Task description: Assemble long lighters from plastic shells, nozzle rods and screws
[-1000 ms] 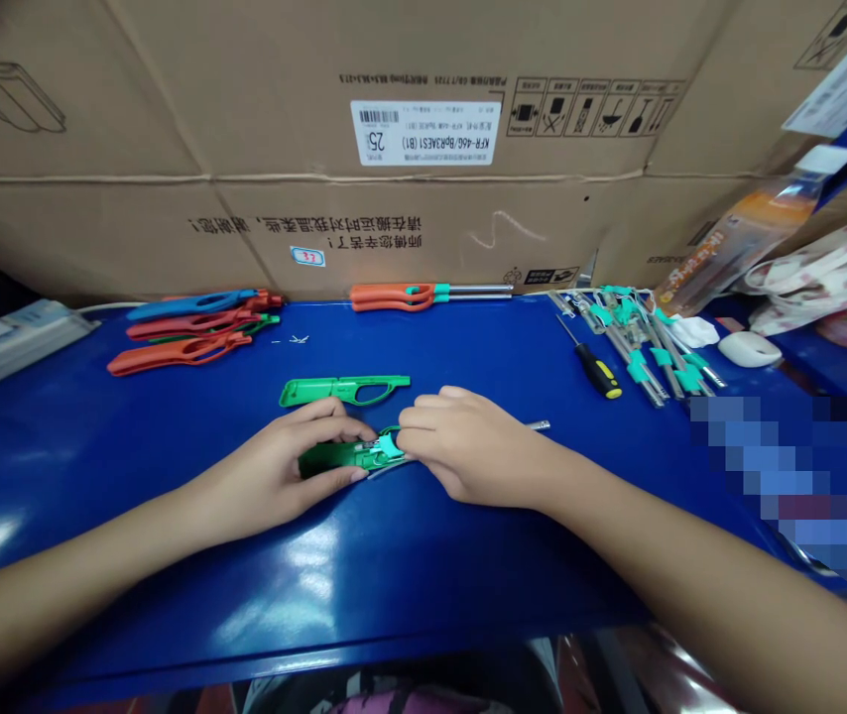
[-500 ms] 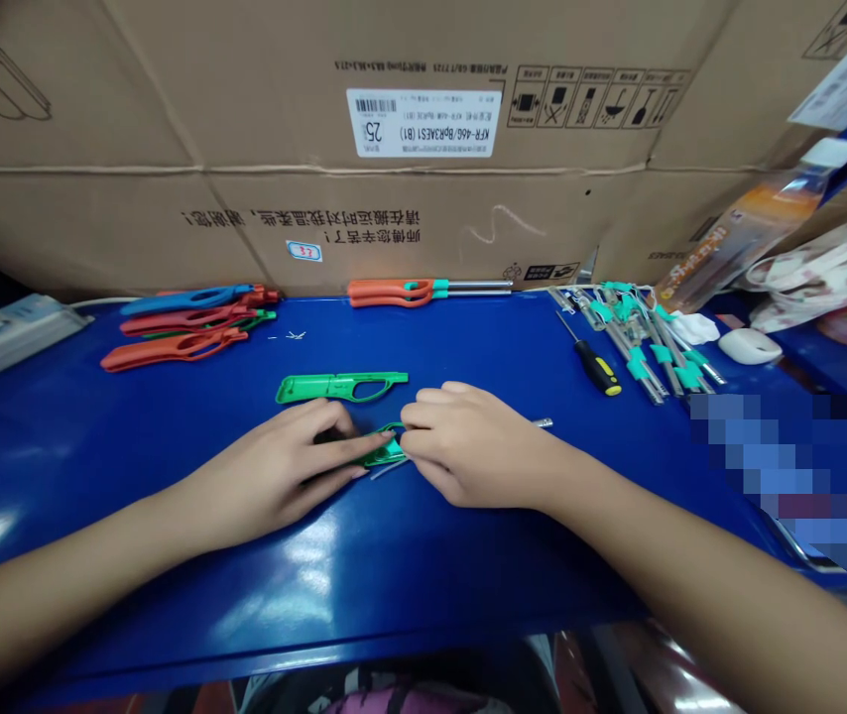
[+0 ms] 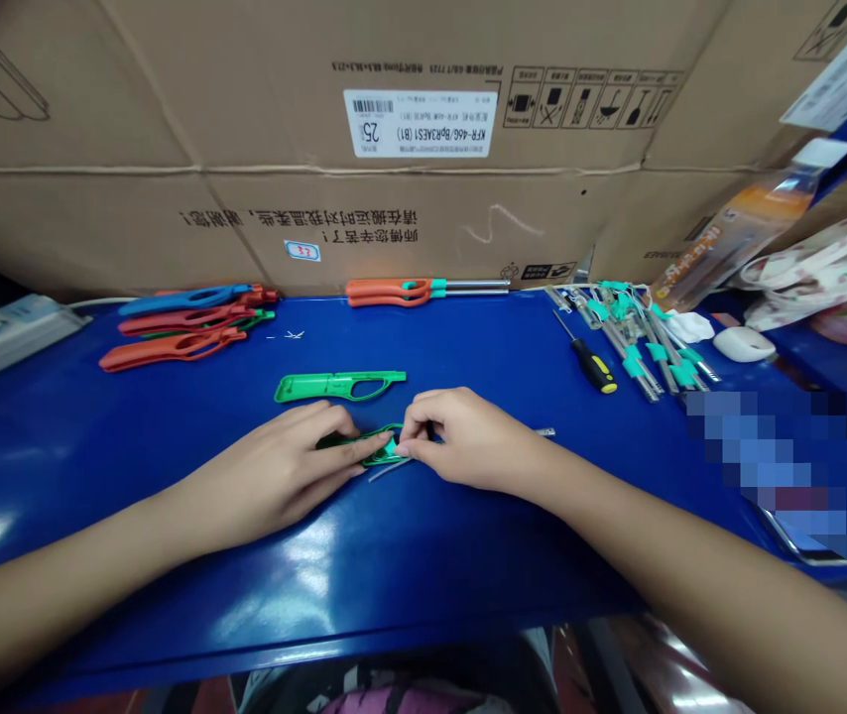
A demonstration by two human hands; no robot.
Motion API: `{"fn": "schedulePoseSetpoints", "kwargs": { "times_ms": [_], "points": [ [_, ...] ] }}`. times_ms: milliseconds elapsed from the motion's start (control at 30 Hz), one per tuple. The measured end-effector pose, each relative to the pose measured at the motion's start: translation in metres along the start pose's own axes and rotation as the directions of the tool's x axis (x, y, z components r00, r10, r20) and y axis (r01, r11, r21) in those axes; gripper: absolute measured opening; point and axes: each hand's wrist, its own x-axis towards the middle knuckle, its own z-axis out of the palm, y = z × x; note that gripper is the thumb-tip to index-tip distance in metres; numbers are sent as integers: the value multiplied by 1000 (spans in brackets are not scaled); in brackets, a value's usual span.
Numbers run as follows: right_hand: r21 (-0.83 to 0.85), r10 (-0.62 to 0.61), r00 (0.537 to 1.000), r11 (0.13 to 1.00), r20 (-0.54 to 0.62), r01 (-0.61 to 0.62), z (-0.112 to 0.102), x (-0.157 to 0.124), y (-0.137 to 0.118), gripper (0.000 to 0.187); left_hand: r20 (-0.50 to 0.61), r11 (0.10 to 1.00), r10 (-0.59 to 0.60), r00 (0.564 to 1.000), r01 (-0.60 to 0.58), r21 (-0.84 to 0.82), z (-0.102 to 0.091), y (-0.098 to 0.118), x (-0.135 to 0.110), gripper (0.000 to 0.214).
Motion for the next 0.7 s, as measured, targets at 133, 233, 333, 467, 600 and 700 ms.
{"fn": "schedulePoseSetpoints", "kwargs": {
  "times_ms": [133, 233, 333, 467, 600, 700],
  "points": [
    [-12, 17, 1000, 1000, 4, -17, -3, 0, -1, 11, -32, 999, 10, 999, -11, -31, 2, -1, 1, 38],
    [-2, 33, 999, 999, 30, -33, -6, -1, -2, 11, -49, 999, 29, 998, -32, -42, 3, -1, 3, 37],
    [7, 39, 998, 999, 43, -40, -8, -2, -1, 10, -51, 999, 30, 998, -32, -36, 3, -1, 3, 37],
    [-1, 17, 999, 1000, 33, -17, -7, -2, -1, 8, -34, 999, 17, 999, -18, -42, 2, -1, 2, 37],
    [-10, -20, 1000, 1000, 16, 20, -11, -2, 0, 7, -18, 999, 10, 1000, -10, -49, 1, -1, 1, 38],
    [-114, -47, 995, 993, -92, 37, -23, -3, 1, 11, -13, 999, -1, 1000, 1, -45, 2, -1, 0, 40]
  ]
}}
